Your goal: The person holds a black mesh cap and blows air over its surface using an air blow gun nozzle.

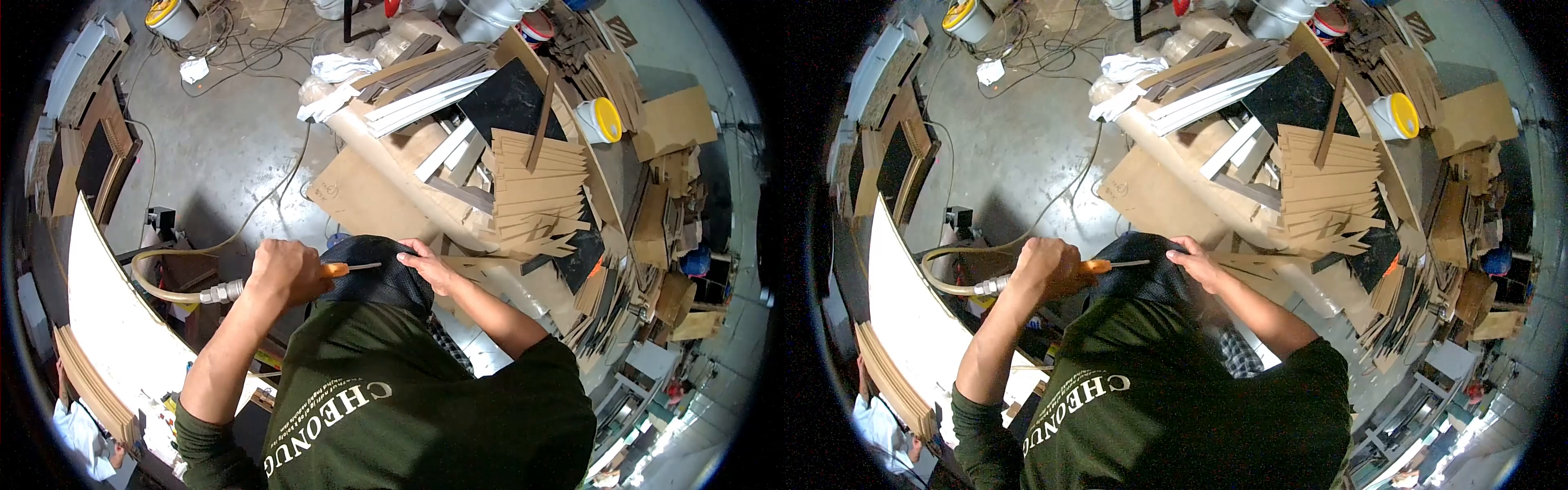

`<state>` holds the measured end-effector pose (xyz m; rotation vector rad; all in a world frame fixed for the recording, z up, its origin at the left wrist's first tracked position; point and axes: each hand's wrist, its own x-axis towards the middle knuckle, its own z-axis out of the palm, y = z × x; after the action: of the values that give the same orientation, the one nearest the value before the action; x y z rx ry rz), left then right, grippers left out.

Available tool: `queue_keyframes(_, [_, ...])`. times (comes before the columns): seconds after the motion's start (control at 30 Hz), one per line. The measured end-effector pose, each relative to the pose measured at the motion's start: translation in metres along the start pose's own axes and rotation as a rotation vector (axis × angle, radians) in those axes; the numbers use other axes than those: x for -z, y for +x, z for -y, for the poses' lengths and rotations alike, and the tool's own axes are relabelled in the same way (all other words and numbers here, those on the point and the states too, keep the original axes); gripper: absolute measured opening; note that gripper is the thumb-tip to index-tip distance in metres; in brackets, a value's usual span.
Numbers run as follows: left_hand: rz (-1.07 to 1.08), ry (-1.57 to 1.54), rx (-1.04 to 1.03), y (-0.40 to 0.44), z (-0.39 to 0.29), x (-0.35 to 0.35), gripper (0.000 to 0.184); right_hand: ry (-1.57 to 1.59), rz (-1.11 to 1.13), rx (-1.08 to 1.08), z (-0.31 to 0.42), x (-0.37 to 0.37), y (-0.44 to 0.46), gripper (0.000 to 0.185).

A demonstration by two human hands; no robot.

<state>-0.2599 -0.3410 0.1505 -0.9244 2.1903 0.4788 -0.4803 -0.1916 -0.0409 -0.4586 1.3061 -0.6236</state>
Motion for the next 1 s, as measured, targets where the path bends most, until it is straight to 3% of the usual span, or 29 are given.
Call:
queue_keyframes(0.2, [0.004,0.005,-0.092,-0.010,-0.014,-0.003,0.038,-0.165,-0.084,0.061,0.006,-0.011,0.002,0.042])
queue_keyframes(0.4, [-0.001,-0.005,-0.154,-0.015,-0.021,0.002,0.042,-0.258,-0.106,0.061,0.006,-0.011,0.003,0.041])
queue_keyframes(0.5, [-0.011,0.052,-0.077,-0.009,-0.020,-0.006,0.044,-0.283,-0.110,0.062,0.006,-0.008,0.004,0.041])
queue_keyframes(0.6, [-0.033,-0.023,0.079,-0.002,-0.010,0.004,0.042,-0.261,-0.067,0.071,0.010,-0.006,-0.001,0.051])
queue_keyframes(0.8, [-0.041,0.035,0.066,-0.001,0.006,0.003,0.039,-0.436,-0.116,0.209,0.015,-0.010,-0.008,0.080])
queue_keyframes(1.0, [-0.023,0.017,0.048,0.000,0.002,-0.002,0.044,-0.546,-0.110,0.264,0.025,-0.017,-0.019,0.090])
